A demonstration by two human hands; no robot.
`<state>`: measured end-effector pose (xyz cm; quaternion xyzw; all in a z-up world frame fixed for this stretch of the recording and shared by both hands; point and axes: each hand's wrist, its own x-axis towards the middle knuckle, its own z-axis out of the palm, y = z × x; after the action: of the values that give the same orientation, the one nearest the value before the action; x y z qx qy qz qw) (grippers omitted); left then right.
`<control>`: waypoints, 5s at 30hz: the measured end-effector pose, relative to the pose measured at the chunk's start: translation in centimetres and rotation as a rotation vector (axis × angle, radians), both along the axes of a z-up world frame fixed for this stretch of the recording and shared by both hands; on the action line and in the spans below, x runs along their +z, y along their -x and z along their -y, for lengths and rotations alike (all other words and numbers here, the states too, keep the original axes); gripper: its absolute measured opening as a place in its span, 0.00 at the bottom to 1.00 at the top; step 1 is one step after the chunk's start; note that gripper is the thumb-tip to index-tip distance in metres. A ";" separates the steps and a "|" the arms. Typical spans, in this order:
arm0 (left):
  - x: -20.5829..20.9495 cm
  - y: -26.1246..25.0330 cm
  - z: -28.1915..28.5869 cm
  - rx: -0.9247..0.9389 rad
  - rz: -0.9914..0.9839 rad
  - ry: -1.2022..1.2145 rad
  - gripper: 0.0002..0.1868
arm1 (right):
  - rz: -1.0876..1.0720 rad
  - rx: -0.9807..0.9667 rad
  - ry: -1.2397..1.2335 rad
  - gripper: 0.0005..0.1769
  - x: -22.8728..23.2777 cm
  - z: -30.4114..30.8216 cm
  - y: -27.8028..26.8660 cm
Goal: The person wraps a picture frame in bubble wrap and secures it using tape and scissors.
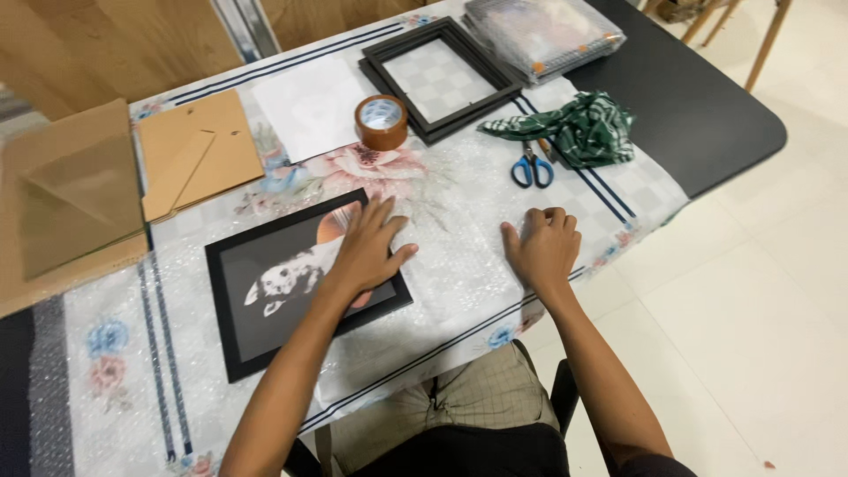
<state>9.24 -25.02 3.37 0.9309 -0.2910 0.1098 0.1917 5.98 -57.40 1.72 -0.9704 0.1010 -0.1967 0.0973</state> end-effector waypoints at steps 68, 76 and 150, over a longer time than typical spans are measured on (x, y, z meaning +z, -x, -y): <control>-2.0 19.1 -29.9 1.557 0.119 0.059 0.13 | -0.094 1.296 0.127 0.34 4.7 -31.3 -0.9; -3.6 23.0 -33.8 1.761 0.102 0.007 0.24 | -0.019 1.617 -0.085 0.18 1.8 -44.0 3.8; 2.8 9.2 -11.4 0.391 -0.100 0.067 0.27 | -0.162 0.869 -0.491 0.16 0.9 -17.6 -8.7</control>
<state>0.08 -13.59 6.13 0.9670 -0.0913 0.1083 0.2116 14.68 -39.81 2.59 -0.8835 -0.2617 -0.0327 0.3872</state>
